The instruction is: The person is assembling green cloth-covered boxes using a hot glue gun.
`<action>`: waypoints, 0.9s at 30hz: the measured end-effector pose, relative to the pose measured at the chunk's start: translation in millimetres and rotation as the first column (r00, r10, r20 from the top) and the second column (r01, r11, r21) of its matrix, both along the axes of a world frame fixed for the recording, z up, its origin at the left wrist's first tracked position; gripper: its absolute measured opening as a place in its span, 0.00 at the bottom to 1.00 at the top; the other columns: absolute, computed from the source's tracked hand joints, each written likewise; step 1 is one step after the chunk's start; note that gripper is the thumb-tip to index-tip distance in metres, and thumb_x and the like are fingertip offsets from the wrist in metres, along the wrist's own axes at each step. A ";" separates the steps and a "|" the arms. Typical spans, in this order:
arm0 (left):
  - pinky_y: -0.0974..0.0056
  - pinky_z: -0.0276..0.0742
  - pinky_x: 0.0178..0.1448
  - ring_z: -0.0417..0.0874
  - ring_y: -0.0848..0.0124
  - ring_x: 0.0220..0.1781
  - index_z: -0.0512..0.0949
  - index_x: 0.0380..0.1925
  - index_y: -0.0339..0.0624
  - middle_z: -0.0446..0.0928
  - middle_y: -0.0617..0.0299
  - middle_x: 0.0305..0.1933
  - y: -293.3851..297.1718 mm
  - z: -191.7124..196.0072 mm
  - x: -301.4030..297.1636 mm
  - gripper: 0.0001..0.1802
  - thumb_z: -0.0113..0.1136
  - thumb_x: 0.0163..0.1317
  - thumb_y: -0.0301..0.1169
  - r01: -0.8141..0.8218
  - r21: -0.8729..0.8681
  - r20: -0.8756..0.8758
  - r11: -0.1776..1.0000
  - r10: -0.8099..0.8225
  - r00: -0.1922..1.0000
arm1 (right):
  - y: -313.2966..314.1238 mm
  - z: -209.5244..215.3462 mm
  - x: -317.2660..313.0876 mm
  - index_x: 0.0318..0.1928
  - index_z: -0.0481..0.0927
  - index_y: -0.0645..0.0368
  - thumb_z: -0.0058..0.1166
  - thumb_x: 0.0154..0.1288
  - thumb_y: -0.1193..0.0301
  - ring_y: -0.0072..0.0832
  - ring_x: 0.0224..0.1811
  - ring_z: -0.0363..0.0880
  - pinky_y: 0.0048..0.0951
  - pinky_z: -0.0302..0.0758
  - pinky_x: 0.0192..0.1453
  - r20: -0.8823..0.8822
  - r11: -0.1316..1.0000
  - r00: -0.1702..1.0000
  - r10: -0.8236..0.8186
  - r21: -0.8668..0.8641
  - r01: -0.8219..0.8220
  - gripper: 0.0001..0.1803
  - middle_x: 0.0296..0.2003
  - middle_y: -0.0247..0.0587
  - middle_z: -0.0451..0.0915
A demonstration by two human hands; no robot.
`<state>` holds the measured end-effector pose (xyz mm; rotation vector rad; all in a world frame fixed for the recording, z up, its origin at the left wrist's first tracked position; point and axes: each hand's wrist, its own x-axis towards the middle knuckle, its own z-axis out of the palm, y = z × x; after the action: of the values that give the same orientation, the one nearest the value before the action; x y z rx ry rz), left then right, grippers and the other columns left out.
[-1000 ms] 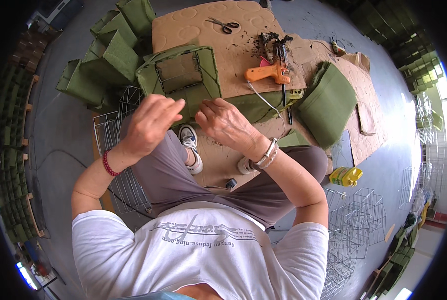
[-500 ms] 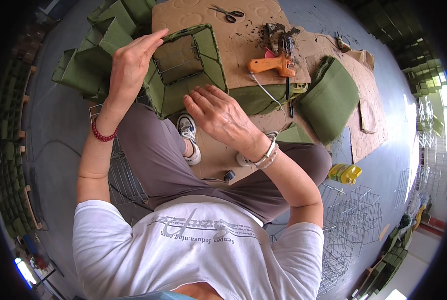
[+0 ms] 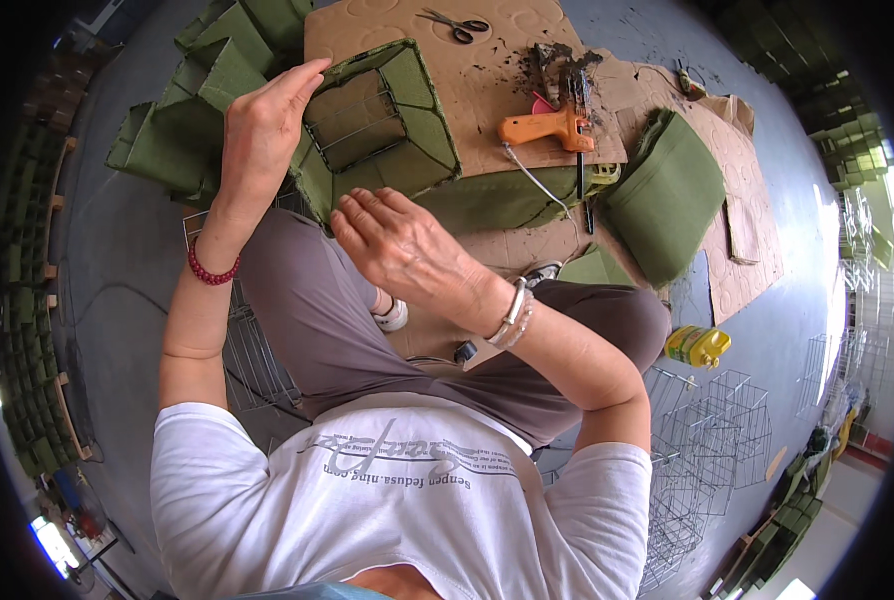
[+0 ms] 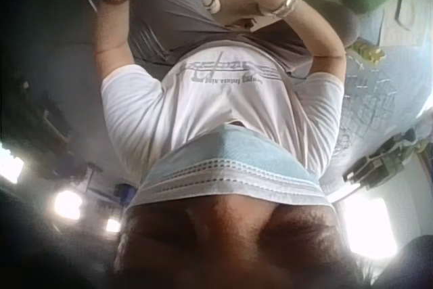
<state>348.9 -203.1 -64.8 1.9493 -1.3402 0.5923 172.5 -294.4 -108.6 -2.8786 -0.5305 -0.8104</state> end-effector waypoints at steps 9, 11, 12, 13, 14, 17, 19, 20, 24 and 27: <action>0.61 0.77 0.34 0.83 0.52 0.35 0.80 0.43 0.37 0.80 0.46 0.35 -0.4 7.9 5.3 0.10 0.57 0.64 0.27 -0.036 0.066 -0.062 0.997 0.040 0.997 | 15.0 -20.0 23.4 0.33 0.75 0.63 0.57 0.54 0.72 0.34 0.43 0.80 0.33 0.73 0.48 0.043 0.999 0.999 -0.006 0.050 0.004 0.09 0.34 0.46 0.78; 0.60 0.77 0.33 0.83 0.52 0.35 0.80 0.43 0.37 0.80 0.45 0.34 -1.0 7.0 8.2 0.10 0.57 0.64 0.27 -0.028 0.065 -0.059 0.998 0.032 0.998 | 11.2 -12.3 23.4 0.36 0.75 0.65 0.58 0.56 0.71 0.37 0.45 0.80 0.34 0.74 0.49 -0.081 0.997 0.997 0.013 0.082 -0.006 0.11 0.39 0.48 0.78; 0.60 0.76 0.33 0.83 0.52 0.35 0.80 0.43 0.36 0.80 0.44 0.34 -2.0 5.9 9.6 0.10 0.57 0.64 0.28 -0.021 0.068 -0.061 0.997 0.025 0.998 | 8.4 -8.0 22.8 0.40 0.75 0.66 0.58 0.58 0.70 0.39 0.47 0.80 0.36 0.74 0.50 -0.207 0.993 0.978 0.037 0.121 -0.012 0.13 0.45 0.50 0.79; 0.60 0.76 0.33 0.83 0.52 0.35 0.80 0.43 0.36 0.80 0.44 0.34 -2.3 5.7 11.4 0.10 0.57 0.64 0.28 -0.018 0.063 -0.055 0.998 0.021 0.998 | 5.3 -4.4 23.5 0.40 0.75 0.66 0.58 0.58 0.70 0.39 0.47 0.80 0.36 0.74 0.50 -0.200 0.993 0.979 0.032 0.115 -0.009 0.13 0.45 0.50 0.79; 0.60 0.76 0.33 0.83 0.52 0.35 0.80 0.43 0.36 0.80 0.44 0.34 -3.1 5.6 13.7 0.10 0.58 0.64 0.28 -0.018 0.069 -0.060 0.997 0.022 0.998 | 0.3 -1.0 24.5 0.41 0.75 0.66 0.58 0.58 0.69 0.38 0.48 0.80 0.34 0.73 0.50 -0.043 0.988 0.998 0.036 0.149 -0.029 0.15 0.44 0.49 0.79; 0.59 0.76 0.33 0.83 0.51 0.34 0.80 0.44 0.37 0.80 0.44 0.34 -1.9 9.1 22.7 0.11 0.59 0.63 0.29 -0.017 0.098 -0.049 0.995 0.022 0.999 | -20.9 15.8 18.0 0.45 0.75 0.65 0.59 0.59 0.68 0.38 0.50 0.79 0.34 0.73 0.51 0.187 0.968 0.976 -0.111 0.244 0.063 0.17 0.45 0.49 0.79; 0.59 0.76 0.33 0.83 0.51 0.34 0.80 0.44 0.37 0.80 0.44 0.33 -3.9 12.2 24.4 0.11 0.59 0.63 0.30 -0.015 0.121 -0.038 0.993 0.020 0.999 | -38.8 19.7 15.0 0.49 0.74 0.65 0.59 0.60 0.69 0.41 0.50 0.78 0.35 0.73 0.51 0.227 0.885 0.906 -0.357 0.391 0.251 0.19 0.47 0.48 0.79; 0.58 0.76 0.32 0.82 0.51 0.33 0.80 0.43 0.37 0.79 0.44 0.31 -5.9 14.3 23.9 0.11 0.59 0.63 0.31 -0.027 0.142 -0.030 0.989 0.031 0.999 | -47.2 18.3 17.7 0.50 0.74 0.64 0.59 0.60 0.71 0.42 0.50 0.78 0.37 0.73 0.51 0.205 0.828 0.868 -0.452 0.457 0.323 0.18 0.47 0.48 0.79; 0.55 0.74 0.29 0.80 0.49 0.28 0.79 0.36 0.36 0.77 0.46 0.23 -14.6 17.9 20.3 0.10 0.60 0.63 0.33 -0.048 0.183 0.017 0.982 0.046 0.999 | -59.8 9.7 32.1 0.46 0.75 0.66 0.53 0.67 0.70 0.53 0.36 0.78 0.44 0.74 0.39 -0.167 0.619 0.852 -0.496 0.621 0.481 0.12 0.34 0.57 0.79; 0.53 0.73 0.28 0.78 0.48 0.27 0.78 0.32 0.36 0.75 0.46 0.21 -15.5 16.1 23.4 0.09 0.59 0.64 0.33 -0.063 0.201 0.082 0.977 0.047 0.996 | -58.1 1.0 44.7 0.40 0.76 0.65 0.50 0.69 0.69 0.55 0.31 0.77 0.46 0.73 0.34 -0.091 0.619 0.833 -0.546 0.625 0.475 0.10 0.26 0.59 0.77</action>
<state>372.3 -218.5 -48.7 2.1537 -1.4468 0.5805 217.3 -352.5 -107.6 -2.3331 0.5314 -0.9762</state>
